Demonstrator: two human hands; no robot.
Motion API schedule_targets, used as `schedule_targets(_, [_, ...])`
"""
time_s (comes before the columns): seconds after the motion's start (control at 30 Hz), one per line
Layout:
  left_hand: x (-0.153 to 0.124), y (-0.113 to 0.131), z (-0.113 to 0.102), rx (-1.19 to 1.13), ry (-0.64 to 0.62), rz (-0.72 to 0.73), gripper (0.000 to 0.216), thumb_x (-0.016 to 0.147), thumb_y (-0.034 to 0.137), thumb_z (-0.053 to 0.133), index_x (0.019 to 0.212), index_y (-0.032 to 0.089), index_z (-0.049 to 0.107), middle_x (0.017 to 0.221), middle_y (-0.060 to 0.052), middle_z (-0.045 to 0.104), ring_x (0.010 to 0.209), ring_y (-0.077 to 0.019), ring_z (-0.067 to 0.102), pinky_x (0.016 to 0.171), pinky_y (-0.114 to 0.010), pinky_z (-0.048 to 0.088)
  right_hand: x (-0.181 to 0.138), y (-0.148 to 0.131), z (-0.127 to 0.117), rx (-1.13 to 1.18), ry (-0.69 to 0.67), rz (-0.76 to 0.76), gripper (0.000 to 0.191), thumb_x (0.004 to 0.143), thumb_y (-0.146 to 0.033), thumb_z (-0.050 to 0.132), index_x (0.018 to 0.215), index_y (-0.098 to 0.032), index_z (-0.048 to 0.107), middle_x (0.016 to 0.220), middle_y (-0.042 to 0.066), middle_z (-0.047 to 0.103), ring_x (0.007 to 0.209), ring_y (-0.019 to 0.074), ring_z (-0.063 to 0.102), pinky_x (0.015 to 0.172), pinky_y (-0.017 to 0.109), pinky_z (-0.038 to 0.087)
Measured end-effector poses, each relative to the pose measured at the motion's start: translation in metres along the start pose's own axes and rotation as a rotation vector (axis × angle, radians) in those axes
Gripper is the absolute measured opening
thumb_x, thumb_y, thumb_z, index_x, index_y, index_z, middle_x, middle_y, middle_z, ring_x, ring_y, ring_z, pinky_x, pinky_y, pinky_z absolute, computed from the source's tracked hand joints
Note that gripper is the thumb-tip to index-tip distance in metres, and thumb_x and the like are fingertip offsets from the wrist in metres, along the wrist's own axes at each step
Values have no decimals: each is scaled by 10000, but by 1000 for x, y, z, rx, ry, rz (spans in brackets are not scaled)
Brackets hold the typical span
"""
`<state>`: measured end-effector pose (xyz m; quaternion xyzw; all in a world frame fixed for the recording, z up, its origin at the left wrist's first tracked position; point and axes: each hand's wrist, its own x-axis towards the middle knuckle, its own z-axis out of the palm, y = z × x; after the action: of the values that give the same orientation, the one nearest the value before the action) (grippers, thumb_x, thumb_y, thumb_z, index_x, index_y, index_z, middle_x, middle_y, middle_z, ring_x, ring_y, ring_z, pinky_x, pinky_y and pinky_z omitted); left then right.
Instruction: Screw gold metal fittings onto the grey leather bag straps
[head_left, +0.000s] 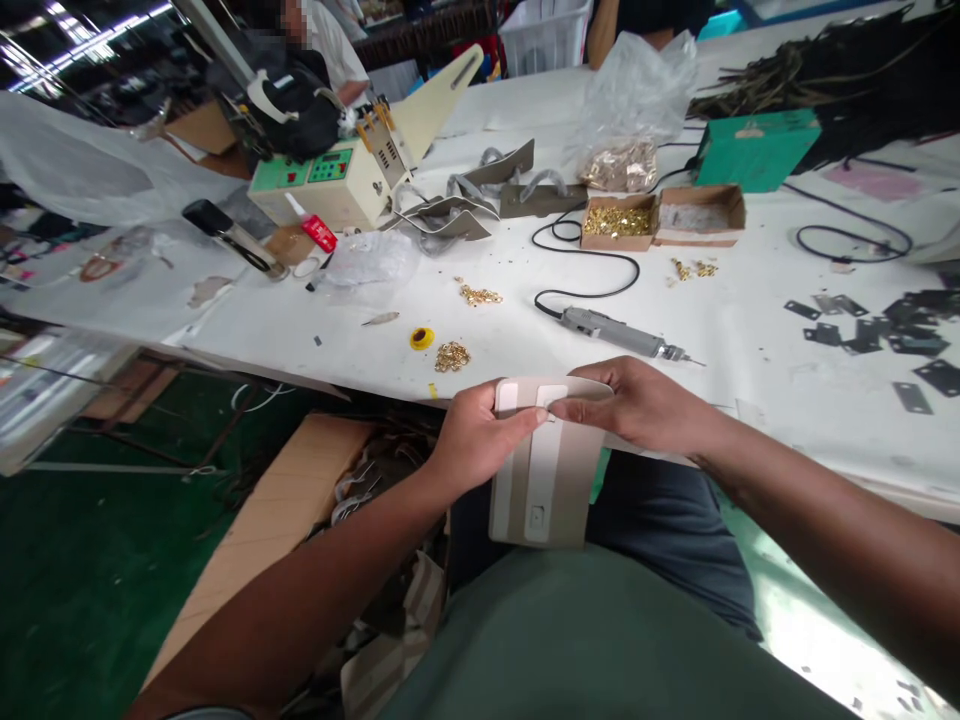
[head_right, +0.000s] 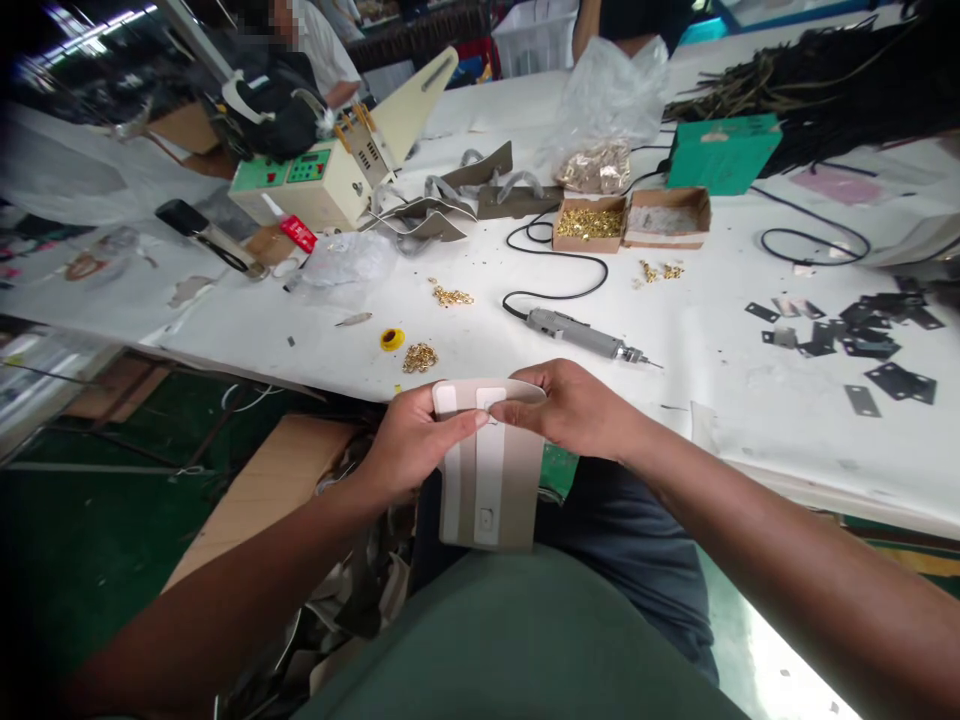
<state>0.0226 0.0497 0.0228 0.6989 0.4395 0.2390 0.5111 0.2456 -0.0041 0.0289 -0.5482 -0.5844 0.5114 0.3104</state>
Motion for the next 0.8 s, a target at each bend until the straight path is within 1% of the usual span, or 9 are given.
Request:
schedule_targets(0.1, [27,-18,2,-95,-57,-115,285,755,311,817,984,145,785,906,-43,801,799,-202,714,683,-267,548,23,22,-1,115,-9,142,417,784,-568,787,901,-167,779,747,11,688,691,185,588,644,292,458])
schedule_targets(0.2, [51,-39,10,-165,-93,-189,295,724,248,799,1003,154,779,937,-45,805,797,-194,712,687,-268,542,43,45,0,138,23,231,373,773,-531,783,834,-164,760,690,13,668,634,168,556,589,282,432])
schedule_targets(0.3, [70,-54,18,-133,-92,-236,287,709,223,785,989,162,779,926,-43,803,791,-196,710,683,-273,538,60,64,0,144,44,279,323,806,-493,732,791,-171,731,673,26,661,617,172,560,549,278,429])
schedule_targets(0.4, [82,-61,22,-64,-95,-253,263,702,220,777,960,165,781,909,-44,799,790,-204,710,672,-277,537,70,75,-1,113,54,314,283,817,-463,706,770,-184,708,661,26,652,603,176,571,535,278,443])
schedule_targets(0.53, [90,-64,23,-33,-112,-254,240,687,203,771,925,169,782,887,-38,794,784,-207,708,663,-274,530,73,77,-2,40,71,332,258,833,-426,679,733,-188,680,627,17,621,576,162,552,515,264,431])
schedule_targets(0.7, [94,-64,22,40,-112,-238,220,677,214,784,892,167,786,866,-43,787,804,-221,705,669,-277,527,70,68,1,13,88,364,229,864,-384,641,753,-186,674,633,13,613,584,159,562,521,255,441])
schedule_targets(0.8, [95,-64,22,83,-109,-219,217,689,226,780,899,171,781,877,-44,787,831,-227,709,680,-278,530,70,63,3,-60,91,377,228,892,-360,621,758,-181,665,620,16,611,561,156,557,515,256,436])
